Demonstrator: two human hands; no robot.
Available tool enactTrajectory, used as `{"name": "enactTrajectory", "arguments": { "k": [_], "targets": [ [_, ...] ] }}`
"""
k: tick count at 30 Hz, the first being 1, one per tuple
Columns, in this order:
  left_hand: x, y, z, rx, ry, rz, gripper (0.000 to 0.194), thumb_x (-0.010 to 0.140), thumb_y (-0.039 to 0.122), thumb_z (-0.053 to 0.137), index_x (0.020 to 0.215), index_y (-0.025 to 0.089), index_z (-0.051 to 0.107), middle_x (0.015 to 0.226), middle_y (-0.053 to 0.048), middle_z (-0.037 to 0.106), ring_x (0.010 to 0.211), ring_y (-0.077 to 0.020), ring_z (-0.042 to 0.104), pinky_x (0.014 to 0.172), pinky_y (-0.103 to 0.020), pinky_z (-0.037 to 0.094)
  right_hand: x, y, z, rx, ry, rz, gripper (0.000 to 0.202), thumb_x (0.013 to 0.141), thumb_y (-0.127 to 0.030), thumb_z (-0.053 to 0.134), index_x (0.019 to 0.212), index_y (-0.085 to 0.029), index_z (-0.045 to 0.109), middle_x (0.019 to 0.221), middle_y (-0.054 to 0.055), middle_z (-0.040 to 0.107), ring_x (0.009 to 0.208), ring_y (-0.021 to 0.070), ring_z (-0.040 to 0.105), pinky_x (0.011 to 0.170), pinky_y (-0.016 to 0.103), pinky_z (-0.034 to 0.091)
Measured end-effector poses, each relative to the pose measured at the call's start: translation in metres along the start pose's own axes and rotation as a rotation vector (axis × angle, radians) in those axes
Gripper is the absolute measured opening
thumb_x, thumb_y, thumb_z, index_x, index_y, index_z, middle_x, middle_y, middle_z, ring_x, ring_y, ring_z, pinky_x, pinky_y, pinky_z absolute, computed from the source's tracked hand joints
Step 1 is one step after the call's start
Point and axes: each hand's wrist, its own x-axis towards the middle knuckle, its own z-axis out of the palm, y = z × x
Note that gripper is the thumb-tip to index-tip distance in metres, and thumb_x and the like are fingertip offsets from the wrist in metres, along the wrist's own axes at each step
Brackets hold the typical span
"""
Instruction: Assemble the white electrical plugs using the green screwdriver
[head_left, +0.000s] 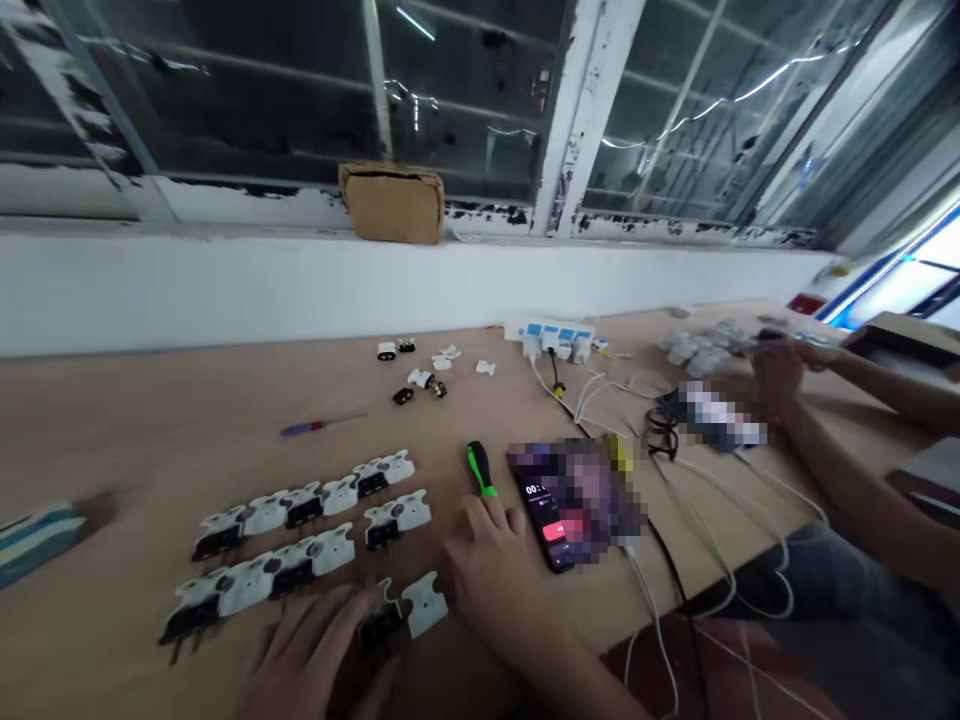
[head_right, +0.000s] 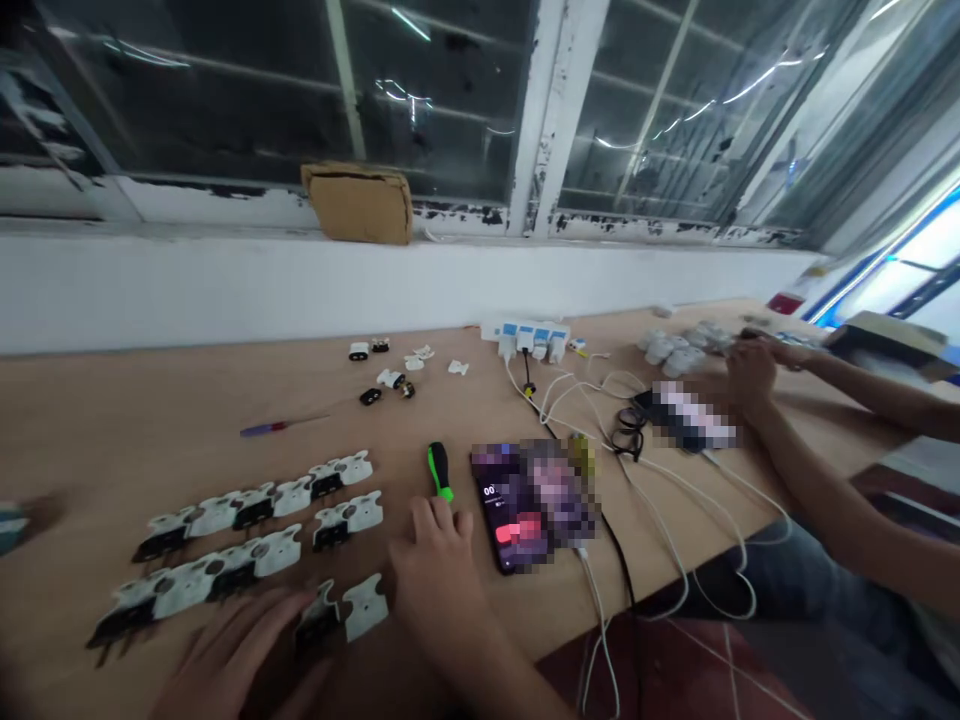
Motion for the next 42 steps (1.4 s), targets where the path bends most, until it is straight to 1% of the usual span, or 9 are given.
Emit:
{"name": "enactTrajectory", "arguments": {
  "k": [5, 9, 13, 16, 21, 25, 30, 34, 42],
  "targets": [
    [-0.009, -0.004, -0.01, -0.037, -0.015, -0.05, 0.047, 0.084, 0.047, 0.078, 0.127, 0.032, 0.065, 0.118, -0.001, 0.08, 0.102, -0.0261, 0.077, 0.083, -0.033, 0.061, -0.011, 0.002, -0.009, 0.113, -0.032, -0.065, 0.012, 0.099, -0.019, 0.06, 0.102, -0.023, 0.071, 0.123, 0.006, 0.067, 0.116, 0.0273, 0.057, 0.097, 0.047, 0.045],
    [-0.024, -0.009, -0.012, -0.143, -0.087, -0.131, 0.059, 0.076, 0.034, 0.084, 0.132, 0.034, 0.064, 0.125, 0.0, 0.078, 0.108, -0.0268, 0.077, 0.086, -0.032, 0.065, -0.024, -0.005, -0.015, 0.207, -0.063, -0.199, 0.017, 0.096, -0.019, 0.062, 0.109, -0.025, 0.07, 0.12, 0.004, 0.069, 0.115, 0.0241, 0.058, 0.102, 0.042, 0.045],
    [-0.027, -0.006, -0.015, -0.317, -0.223, -0.327, 0.06, 0.074, 0.019, 0.079, 0.132, 0.03, 0.067, 0.131, -0.003, 0.076, 0.116, -0.0278, 0.075, 0.096, -0.035, 0.064, -0.029, -0.016, -0.009, 0.209, -0.09, -0.218, 0.036, 0.092, -0.021, 0.065, 0.127, -0.026, 0.069, 0.128, 0.006, 0.069, 0.119, 0.0277, 0.059, 0.103, 0.043, 0.047],
    [-0.02, -0.002, -0.021, -0.416, -0.267, -0.372, 0.058, 0.077, 0.012, 0.072, 0.132, 0.03, 0.067, 0.131, -0.003, 0.075, 0.12, -0.0267, 0.072, 0.102, -0.038, 0.061, -0.027, -0.023, -0.001, 0.166, -0.11, -0.171, 0.043, 0.092, -0.019, 0.064, 0.134, -0.028, 0.067, 0.139, 0.007, 0.066, 0.126, 0.0301, 0.058, 0.106, 0.046, 0.046],
    [-0.013, 0.003, -0.034, -0.46, -0.317, -0.368, 0.057, 0.078, 0.008, 0.069, 0.13, 0.031, 0.066, 0.126, -0.002, 0.075, 0.117, -0.0256, 0.071, 0.101, -0.039, 0.059, -0.019, -0.035, 0.007, 0.094, -0.151, -0.163, 0.043, 0.087, -0.007, 0.06, 0.124, -0.026, 0.072, 0.133, 0.008, 0.07, 0.124, 0.0287, 0.06, 0.106, 0.044, 0.047],
    [-0.017, -0.001, -0.045, -0.501, -0.337, -0.351, 0.054, 0.081, 0.009, 0.067, 0.13, 0.031, 0.064, 0.123, -0.003, 0.073, 0.115, -0.0254, 0.069, 0.099, -0.039, 0.058, -0.017, -0.043, -0.002, 0.118, -0.152, -0.191, 0.03, 0.092, -0.013, 0.06, 0.115, -0.027, 0.072, 0.12, 0.006, 0.073, 0.112, 0.0274, 0.065, 0.103, 0.047, 0.05],
    [-0.025, -0.008, -0.053, -0.531, -0.349, -0.323, 0.055, 0.08, 0.009, 0.066, 0.13, 0.032, 0.063, 0.123, -0.002, 0.072, 0.116, -0.0256, 0.067, 0.098, -0.038, 0.056, -0.021, -0.049, -0.007, 0.353, -0.054, -0.204, 0.038, 0.084, -0.012, 0.066, 0.12, -0.024, 0.068, 0.13, 0.01, 0.067, 0.12, 0.0267, 0.065, 0.102, 0.04, 0.057],
    [-0.028, -0.009, -0.056, -0.541, -0.354, -0.342, 0.059, 0.077, 0.007, 0.064, 0.13, 0.032, 0.061, 0.124, -0.001, 0.071, 0.118, -0.0256, 0.065, 0.1, -0.039, 0.055, -0.026, -0.05, 0.005, 0.522, -0.023, -0.191, 0.039, 0.078, -0.006, 0.062, 0.112, -0.026, 0.067, 0.118, 0.007, 0.068, 0.108, 0.0234, 0.068, 0.093, 0.035, 0.06],
    [-0.027, -0.012, -0.058, -0.578, -0.364, -0.308, 0.059, 0.078, 0.005, 0.061, 0.131, 0.032, 0.059, 0.125, 0.0, 0.071, 0.118, -0.0259, 0.064, 0.103, -0.043, 0.054, -0.038, -0.041, 0.015, 0.356, -0.024, -0.202, 0.034, 0.083, -0.004, 0.061, 0.108, -0.025, 0.068, 0.117, 0.008, 0.067, 0.11, 0.0239, 0.066, 0.097, 0.04, 0.058]
  ]
}}
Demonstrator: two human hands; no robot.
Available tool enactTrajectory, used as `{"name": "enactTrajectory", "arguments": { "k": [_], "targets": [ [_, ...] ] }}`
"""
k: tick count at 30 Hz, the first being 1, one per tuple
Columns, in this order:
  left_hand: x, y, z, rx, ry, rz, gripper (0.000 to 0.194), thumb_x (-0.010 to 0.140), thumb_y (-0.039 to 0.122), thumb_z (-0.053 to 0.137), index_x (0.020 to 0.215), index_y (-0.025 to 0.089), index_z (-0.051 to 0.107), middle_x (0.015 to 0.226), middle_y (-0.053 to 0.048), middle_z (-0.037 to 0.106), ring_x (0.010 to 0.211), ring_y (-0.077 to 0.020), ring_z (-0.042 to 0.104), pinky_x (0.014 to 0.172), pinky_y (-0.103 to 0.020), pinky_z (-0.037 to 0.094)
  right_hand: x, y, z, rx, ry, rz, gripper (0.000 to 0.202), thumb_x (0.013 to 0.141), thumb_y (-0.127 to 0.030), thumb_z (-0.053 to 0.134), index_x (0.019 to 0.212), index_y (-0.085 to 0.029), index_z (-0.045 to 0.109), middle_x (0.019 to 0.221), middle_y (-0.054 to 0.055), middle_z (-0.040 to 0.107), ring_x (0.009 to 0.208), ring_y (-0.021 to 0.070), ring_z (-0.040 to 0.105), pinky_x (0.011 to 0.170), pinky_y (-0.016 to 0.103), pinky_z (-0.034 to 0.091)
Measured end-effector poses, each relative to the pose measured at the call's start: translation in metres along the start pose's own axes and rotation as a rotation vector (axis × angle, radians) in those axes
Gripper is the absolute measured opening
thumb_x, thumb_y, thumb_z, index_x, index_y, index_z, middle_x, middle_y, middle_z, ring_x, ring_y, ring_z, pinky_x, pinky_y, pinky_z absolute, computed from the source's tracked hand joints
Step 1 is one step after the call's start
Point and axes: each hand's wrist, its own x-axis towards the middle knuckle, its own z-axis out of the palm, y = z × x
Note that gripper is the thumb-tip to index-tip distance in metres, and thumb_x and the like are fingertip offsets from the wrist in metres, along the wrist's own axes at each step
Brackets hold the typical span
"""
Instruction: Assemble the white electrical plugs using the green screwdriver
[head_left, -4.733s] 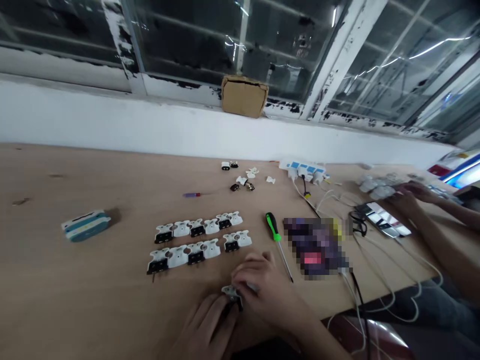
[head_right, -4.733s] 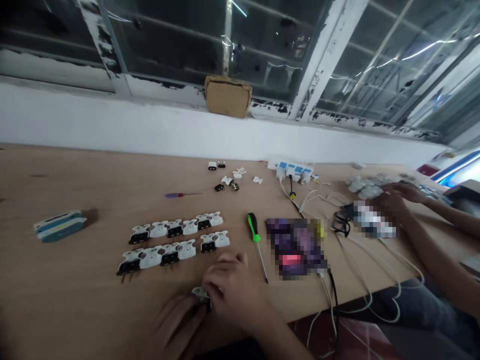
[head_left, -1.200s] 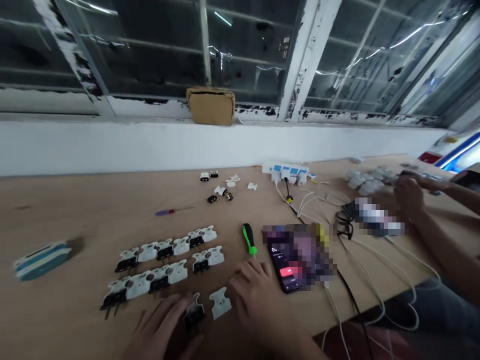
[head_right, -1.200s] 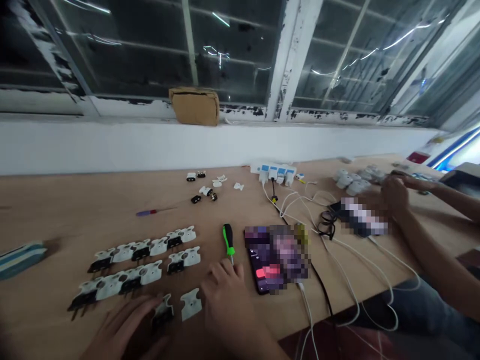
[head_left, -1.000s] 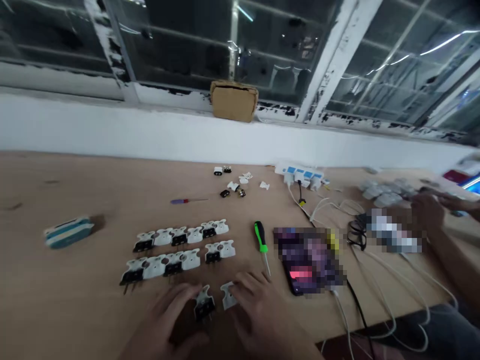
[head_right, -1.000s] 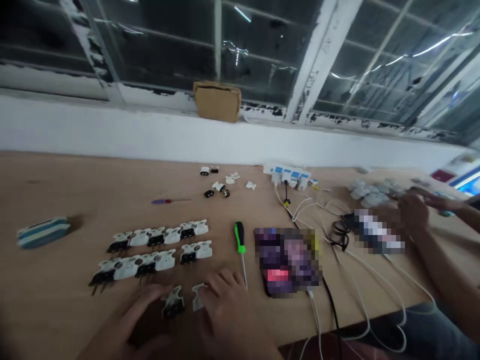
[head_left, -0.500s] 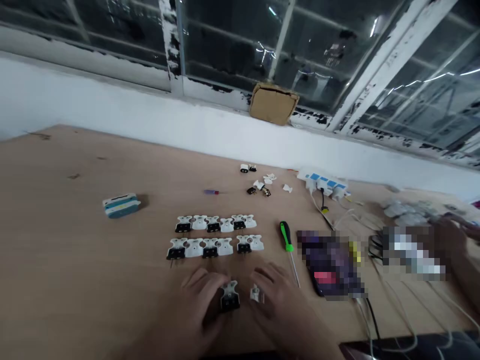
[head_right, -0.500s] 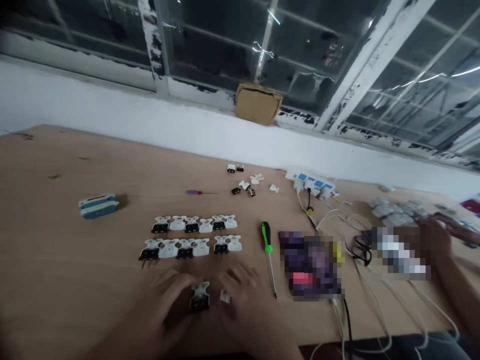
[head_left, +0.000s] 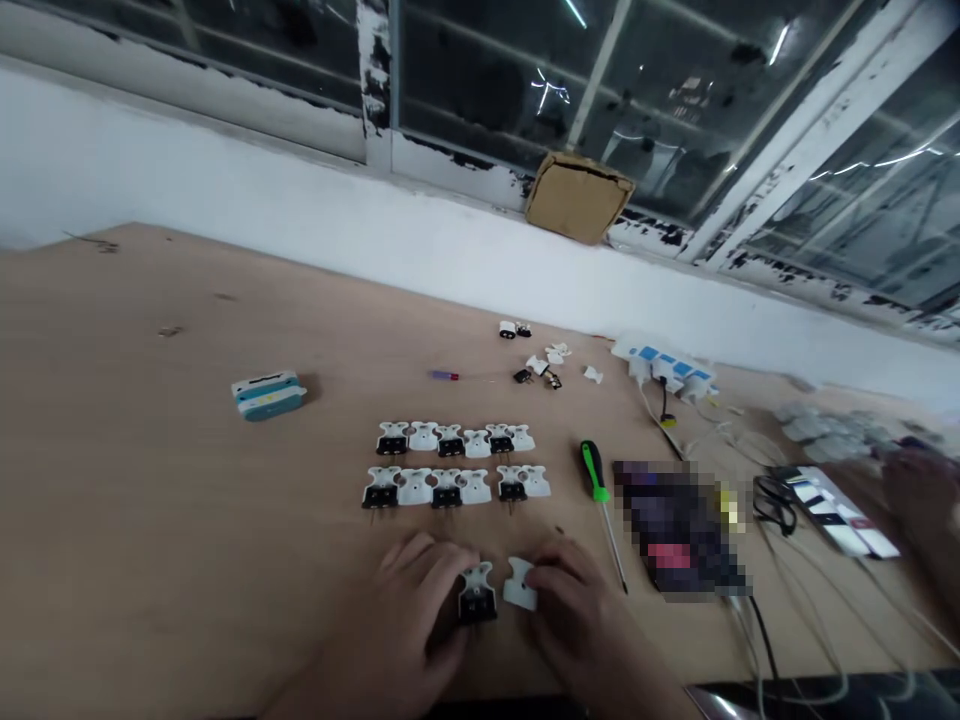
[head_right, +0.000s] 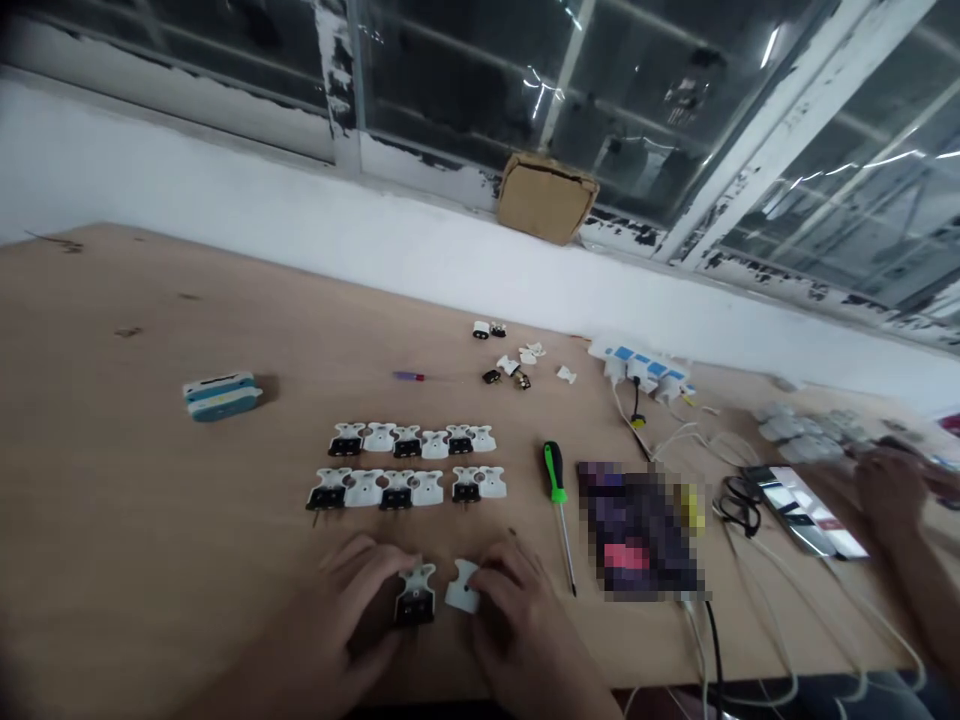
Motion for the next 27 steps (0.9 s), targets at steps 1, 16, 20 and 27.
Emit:
{"name": "enactTrajectory", "arguments": {
  "k": [1, 16, 20, 27],
  "targets": [
    [0.0, -0.001, 0.001, 0.001, -0.001, 0.005, 0.059, 0.079, 0.005, 0.061, 0.131, 0.032, 0.059, 0.126, 0.0, 0.071, 0.119, -0.0263, 0.064, 0.103, -0.043, 0.054, 0.0, -0.001, -0.001, -0.005, -0.009, 0.008, 0.033, 0.083, -0.005, 0.062, 0.109, -0.025, 0.068, 0.118, 0.009, 0.067, 0.111, 0.0242, 0.066, 0.098, 0.04, 0.058],
    [0.002, -0.002, 0.004, -0.058, -0.011, -0.004, 0.061, 0.077, 0.006, 0.066, 0.134, 0.029, 0.058, 0.131, -0.003, 0.069, 0.122, -0.0294, 0.062, 0.106, -0.047, 0.051, 0.02, -0.016, -0.001, 0.106, -0.036, -0.102, 0.028, 0.092, -0.007, 0.061, 0.112, -0.026, 0.068, 0.129, 0.009, 0.067, 0.119, 0.0225, 0.066, 0.103, 0.039, 0.056],
    [0.001, -0.005, 0.005, -0.069, 0.0, 0.004, 0.064, 0.078, 0.004, 0.066, 0.137, 0.028, 0.055, 0.131, -0.004, 0.069, 0.122, -0.0298, 0.062, 0.109, -0.051, 0.049, 0.027, -0.019, 0.003, 0.132, -0.101, -0.157, 0.031, 0.092, -0.005, 0.06, 0.113, -0.026, 0.068, 0.132, 0.007, 0.067, 0.125, 0.0223, 0.064, 0.109, 0.04, 0.053],
    [-0.001, -0.007, 0.007, -0.079, 0.007, 0.014, 0.067, 0.08, 0.005, 0.068, 0.14, 0.028, 0.05, 0.137, -0.004, 0.066, 0.128, -0.0297, 0.059, 0.111, -0.053, 0.046, 0.025, -0.021, 0.002, 0.149, -0.167, -0.138, 0.033, 0.091, -0.005, 0.06, 0.115, -0.025, 0.069, 0.135, 0.008, 0.064, 0.129, 0.0227, 0.061, 0.112, 0.04, 0.052]
  ]
}}
